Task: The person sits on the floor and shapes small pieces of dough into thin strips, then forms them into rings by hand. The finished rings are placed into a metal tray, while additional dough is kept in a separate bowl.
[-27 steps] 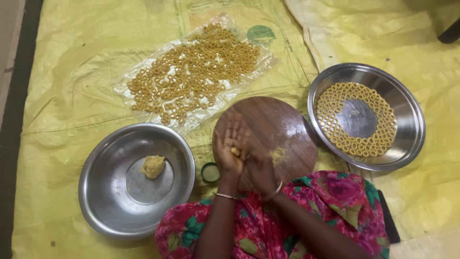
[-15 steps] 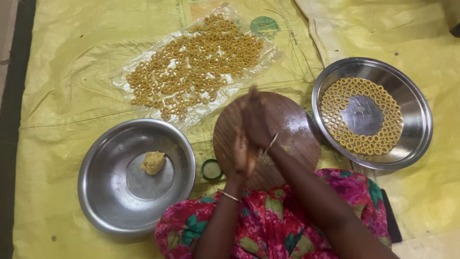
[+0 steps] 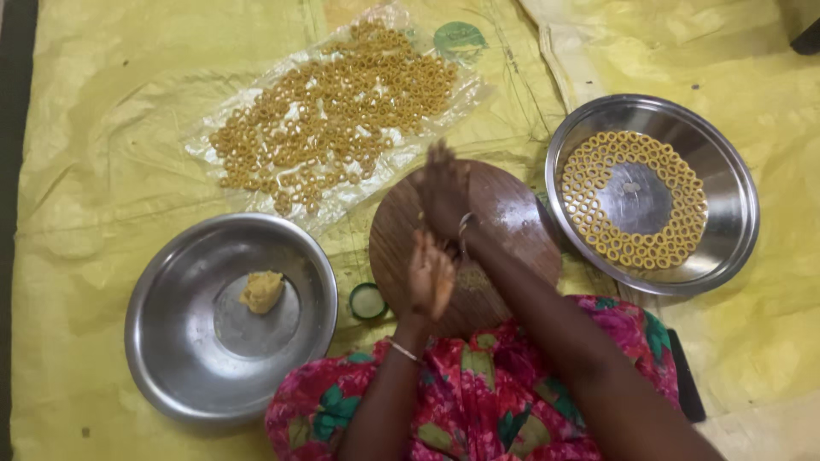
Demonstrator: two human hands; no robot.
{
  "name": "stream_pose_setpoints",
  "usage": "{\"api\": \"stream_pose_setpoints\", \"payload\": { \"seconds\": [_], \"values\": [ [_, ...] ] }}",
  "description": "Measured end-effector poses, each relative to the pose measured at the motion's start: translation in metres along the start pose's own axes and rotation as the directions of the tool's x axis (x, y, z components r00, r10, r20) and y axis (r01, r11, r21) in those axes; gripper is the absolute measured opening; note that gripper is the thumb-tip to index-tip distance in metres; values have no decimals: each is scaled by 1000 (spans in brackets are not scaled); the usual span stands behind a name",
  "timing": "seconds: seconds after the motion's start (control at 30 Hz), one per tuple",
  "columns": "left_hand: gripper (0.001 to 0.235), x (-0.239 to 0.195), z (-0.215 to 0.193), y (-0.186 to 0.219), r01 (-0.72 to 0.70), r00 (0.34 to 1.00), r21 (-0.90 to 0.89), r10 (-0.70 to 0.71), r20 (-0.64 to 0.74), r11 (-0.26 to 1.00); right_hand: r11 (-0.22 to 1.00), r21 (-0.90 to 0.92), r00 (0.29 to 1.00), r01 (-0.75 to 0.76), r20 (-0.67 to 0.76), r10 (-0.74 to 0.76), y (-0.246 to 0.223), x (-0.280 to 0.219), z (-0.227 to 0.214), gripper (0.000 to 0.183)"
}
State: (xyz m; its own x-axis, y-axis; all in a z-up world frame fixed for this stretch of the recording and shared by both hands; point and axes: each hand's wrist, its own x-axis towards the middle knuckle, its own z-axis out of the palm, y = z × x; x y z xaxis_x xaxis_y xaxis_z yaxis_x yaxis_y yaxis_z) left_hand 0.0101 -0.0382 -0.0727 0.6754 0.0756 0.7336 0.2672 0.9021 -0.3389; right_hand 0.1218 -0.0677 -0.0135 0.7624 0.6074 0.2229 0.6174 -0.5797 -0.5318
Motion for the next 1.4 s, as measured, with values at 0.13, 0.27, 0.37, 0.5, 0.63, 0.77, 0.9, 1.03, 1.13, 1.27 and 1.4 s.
{"api": "stream_pose_setpoints", "payload": {
  "seconds": [0.13,0.27,0.37,0.5,0.63,0.77,0.9,1.03,1.13,1.27,1.4],
  "values": [
    [80,3,20,20,358,338,655,562,-755,665,992,-5,989,123,79,-122,-39,-84,11,58],
    [80,13,10,44,90,536,596,465,-705,798,976,9,967,218,134,-218,-57,-136,12,60],
    [72,3,-2,32,-19,782,403,265,-564,915,998,-5,967,58,250,-55,-34,-106,10,66],
    [55,-21,-13,2,41,992,64,-33,-118,997,984,-117,985,-132,95,144,26,-6,8,71],
    [53,-25,-11,10,97,717,630,385,-581,770,960,-252,971,-122,172,168,14,-25,30,79],
    [80,-15,-1,36,359,326,630,541,-776,688,982,-189,861,-21,496,114,-35,-114,23,73],
    [78,-3,-7,32,234,550,786,589,-592,572,937,345,998,59,-49,-44,-60,-162,4,49],
    [79,2,6,21,326,523,755,557,-645,569,648,759,990,-59,-39,135,-36,-137,0,33],
    [79,9,9,10,261,550,689,482,-682,676,134,979,932,-153,98,349,-18,-123,0,32],
    [80,20,5,1,344,568,653,404,-717,675,235,966,919,-109,8,394,-9,-119,-16,29],
    [82,19,4,5,402,544,710,473,-693,579,531,841,936,-98,-103,336,-31,-138,-6,25]
  ]
}}
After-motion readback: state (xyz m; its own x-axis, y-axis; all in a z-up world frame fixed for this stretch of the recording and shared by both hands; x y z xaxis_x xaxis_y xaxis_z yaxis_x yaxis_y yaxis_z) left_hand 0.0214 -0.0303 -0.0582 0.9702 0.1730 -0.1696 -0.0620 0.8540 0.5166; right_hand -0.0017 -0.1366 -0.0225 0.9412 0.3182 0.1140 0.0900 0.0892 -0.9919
